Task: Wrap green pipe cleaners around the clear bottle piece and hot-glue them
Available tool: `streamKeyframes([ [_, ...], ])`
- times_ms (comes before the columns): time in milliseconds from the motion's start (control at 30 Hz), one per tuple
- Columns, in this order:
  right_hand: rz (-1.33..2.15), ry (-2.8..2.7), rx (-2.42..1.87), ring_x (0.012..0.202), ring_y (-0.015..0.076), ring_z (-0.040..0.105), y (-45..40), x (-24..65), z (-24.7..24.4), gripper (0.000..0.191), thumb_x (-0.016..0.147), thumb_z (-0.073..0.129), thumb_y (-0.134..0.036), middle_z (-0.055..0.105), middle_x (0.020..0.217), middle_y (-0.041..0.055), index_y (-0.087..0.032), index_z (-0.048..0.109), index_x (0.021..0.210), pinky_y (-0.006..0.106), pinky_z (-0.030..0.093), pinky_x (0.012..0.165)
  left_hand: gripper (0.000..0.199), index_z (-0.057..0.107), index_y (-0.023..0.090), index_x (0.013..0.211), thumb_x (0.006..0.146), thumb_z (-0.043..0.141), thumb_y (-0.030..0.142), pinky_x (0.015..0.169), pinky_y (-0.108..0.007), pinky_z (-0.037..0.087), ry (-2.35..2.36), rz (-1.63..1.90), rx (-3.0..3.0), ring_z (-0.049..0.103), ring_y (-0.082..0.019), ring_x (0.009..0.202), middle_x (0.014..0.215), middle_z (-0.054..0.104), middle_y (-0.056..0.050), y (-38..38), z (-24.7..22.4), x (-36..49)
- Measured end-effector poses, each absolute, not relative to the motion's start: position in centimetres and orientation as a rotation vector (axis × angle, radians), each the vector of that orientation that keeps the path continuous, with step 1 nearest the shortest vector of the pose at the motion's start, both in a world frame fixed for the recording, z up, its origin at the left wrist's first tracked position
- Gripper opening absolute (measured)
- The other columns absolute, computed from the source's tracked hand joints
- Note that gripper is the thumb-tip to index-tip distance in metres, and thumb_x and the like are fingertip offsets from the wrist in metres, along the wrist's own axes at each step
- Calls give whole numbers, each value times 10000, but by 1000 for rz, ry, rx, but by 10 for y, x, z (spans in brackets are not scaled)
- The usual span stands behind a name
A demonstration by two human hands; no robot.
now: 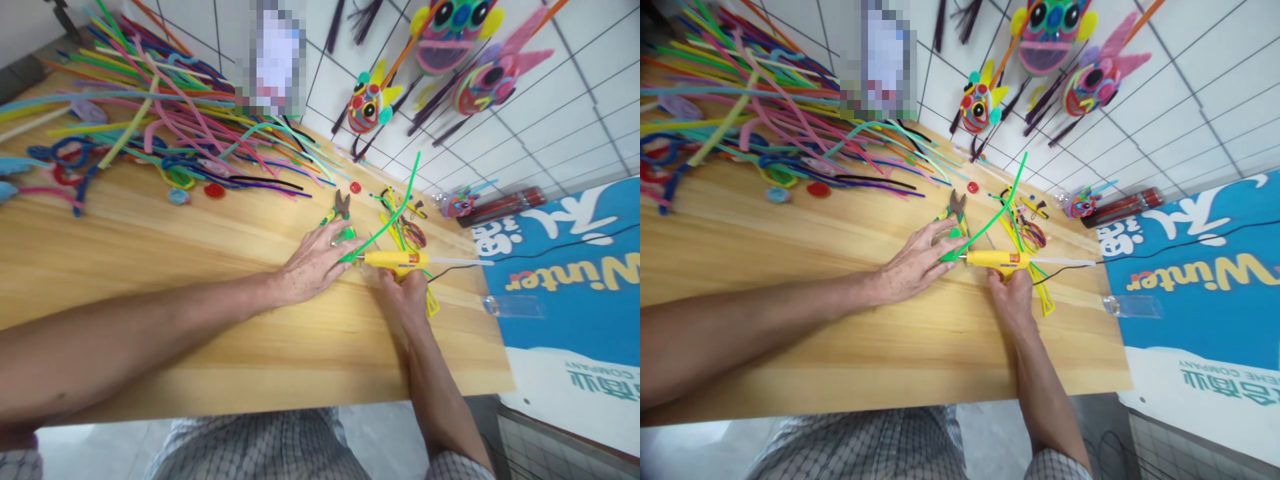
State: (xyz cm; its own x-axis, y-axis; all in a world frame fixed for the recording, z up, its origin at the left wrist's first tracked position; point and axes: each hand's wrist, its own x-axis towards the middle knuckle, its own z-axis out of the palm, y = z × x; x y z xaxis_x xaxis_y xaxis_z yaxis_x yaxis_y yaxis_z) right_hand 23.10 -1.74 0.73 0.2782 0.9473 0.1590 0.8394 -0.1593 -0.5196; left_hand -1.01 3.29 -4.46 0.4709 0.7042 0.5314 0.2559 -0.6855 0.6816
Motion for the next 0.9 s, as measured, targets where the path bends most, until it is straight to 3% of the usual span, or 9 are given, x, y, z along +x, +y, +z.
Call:
streamKeyframes([
  [233, 249, -1643, -1979, 573, 195, 577, -18, 233, 6, 265, 795, 583, -446, 663, 632, 26, -203, 657, 721, 303, 435, 562, 470, 558, 227, 1522, 1055, 571, 271, 1234, -583, 429, 793, 1156, 2223, 467, -355, 1498, 1620, 411, -200, 33, -46, -9],
  [400, 253, -1598, -2014, 497, 166, 478, -18, 232, 7, 263, 773, 579, -459, 544, 521, -12, -231, 575, 641, 294, 366, 506, 478, 550, 283, 1524, 1048, 587, 274, 1226, -589, 437, 788, 1159, 2206, 460, -348, 1502, 1625, 418, -165, 33, -46, -9],
  [500, 259, -1601, -2010, 485, 160, 461, -18, 232, 7, 278, 769, 570, -465, 516, 505, -19, -242, 545, 605, 296, 355, 504, 474, 555, 261, 1522, 1048, 579, 267, 1230, -590, 431, 782, 1166, 2205, 456, -354, 1504, 1623, 416, -178, 33, -45, -9],
  [767, 262, -1596, -2012, 509, 169, 467, -19, 231, 8, 262, 758, 567, -463, 512, 504, -19, -238, 566, 625, 291, 353, 502, 479, 556, 277, 1524, 1046, 582, 272, 1227, -590, 437, 780, 1162, 2196, 461, -354, 1499, 1620, 427, -165, 34, -46, -9],
  [900, 249, -1588, -2018, 495, 164, 460, -18, 232, 6, 263, 755, 568, -472, 518, 510, -21, -229, 589, 656, 297, 361, 512, 461, 566, 226, 1513, 1056, 567, 281, 1234, -583, 428, 784, 1153, 2223, 457, -359, 1505, 1616, 419, -198, 34, -45, -9],
])
